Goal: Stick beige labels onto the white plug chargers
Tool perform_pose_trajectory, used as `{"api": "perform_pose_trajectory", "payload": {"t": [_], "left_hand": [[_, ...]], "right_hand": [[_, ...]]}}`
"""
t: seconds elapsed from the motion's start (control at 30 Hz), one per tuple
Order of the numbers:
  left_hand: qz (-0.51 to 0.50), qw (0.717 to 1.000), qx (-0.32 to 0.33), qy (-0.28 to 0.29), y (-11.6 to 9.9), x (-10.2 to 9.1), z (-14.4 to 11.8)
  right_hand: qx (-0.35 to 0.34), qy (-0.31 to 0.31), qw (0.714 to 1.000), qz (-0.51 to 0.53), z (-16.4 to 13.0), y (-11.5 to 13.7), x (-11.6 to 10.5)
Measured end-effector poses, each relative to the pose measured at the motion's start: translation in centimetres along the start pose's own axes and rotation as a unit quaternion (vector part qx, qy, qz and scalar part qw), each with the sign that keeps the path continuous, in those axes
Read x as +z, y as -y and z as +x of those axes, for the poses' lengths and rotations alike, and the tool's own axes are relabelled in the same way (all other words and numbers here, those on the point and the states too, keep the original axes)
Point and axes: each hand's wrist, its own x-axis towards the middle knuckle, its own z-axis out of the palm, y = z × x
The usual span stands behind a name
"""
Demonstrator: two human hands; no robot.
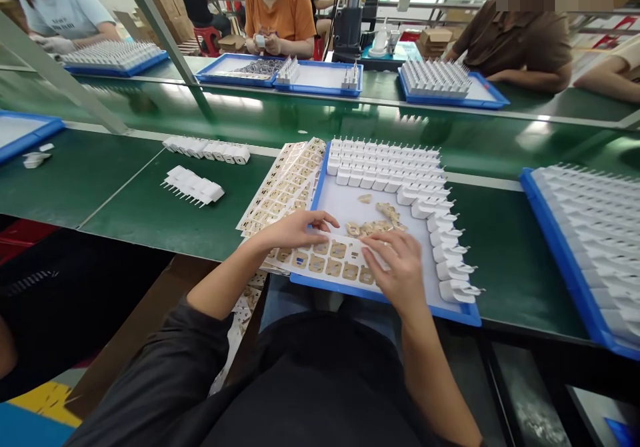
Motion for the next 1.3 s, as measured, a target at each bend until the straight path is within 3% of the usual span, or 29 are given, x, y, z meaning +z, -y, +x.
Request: {"api": "perform_pose_trajectory", "payload": {"t": [0.13, 0.4, 0.6, 0.8, 0.93, 1.13, 1.3], "left_hand": [[-0.067, 0.998, -0.002, 0.022, -0.5, 0.4, 0.0], [-0.197, 0.977, -0.047, 0.069, 0.3, 0.3, 0.5], [-0.175, 0.978, -0.098, 0.059, 0.7, -0.7, 1.1], [-0.176, 0.976, -0.084, 0.091, 0.0, -0.3, 1.6], [-0.181, 0.975, -0.076, 0.103, 0.0, 0.0, 1.7], [-0.178, 0.974, -0.079, 0.119, -0.4, -0.1, 1.8], [-0.17, 0.975, -0.063, 0.128, -1.0, 0.0, 1.9]], "right_hand": [[-0.046, 0.042, 0.997, 0.051, 1.0, 2.0, 1.8], [-0.077, -0.005, 0.996, 0.055, 0.9, 1.9, 2.8], [0.002, -0.055, 0.987, 0.152, 0.5, 1.1, 1.4], [-0.042, 0.037, 0.997, 0.046, 0.6, 1.1, 2.0], [-0.067, 0.04, 0.997, 0.023, 0.8, 1.4, 2.6], [-0.04, 0.077, 0.989, 0.121, 0.4, 0.8, 1.4], [-0.005, 0.065, 0.985, 0.163, 0.2, 0.5, 1.0]]}}
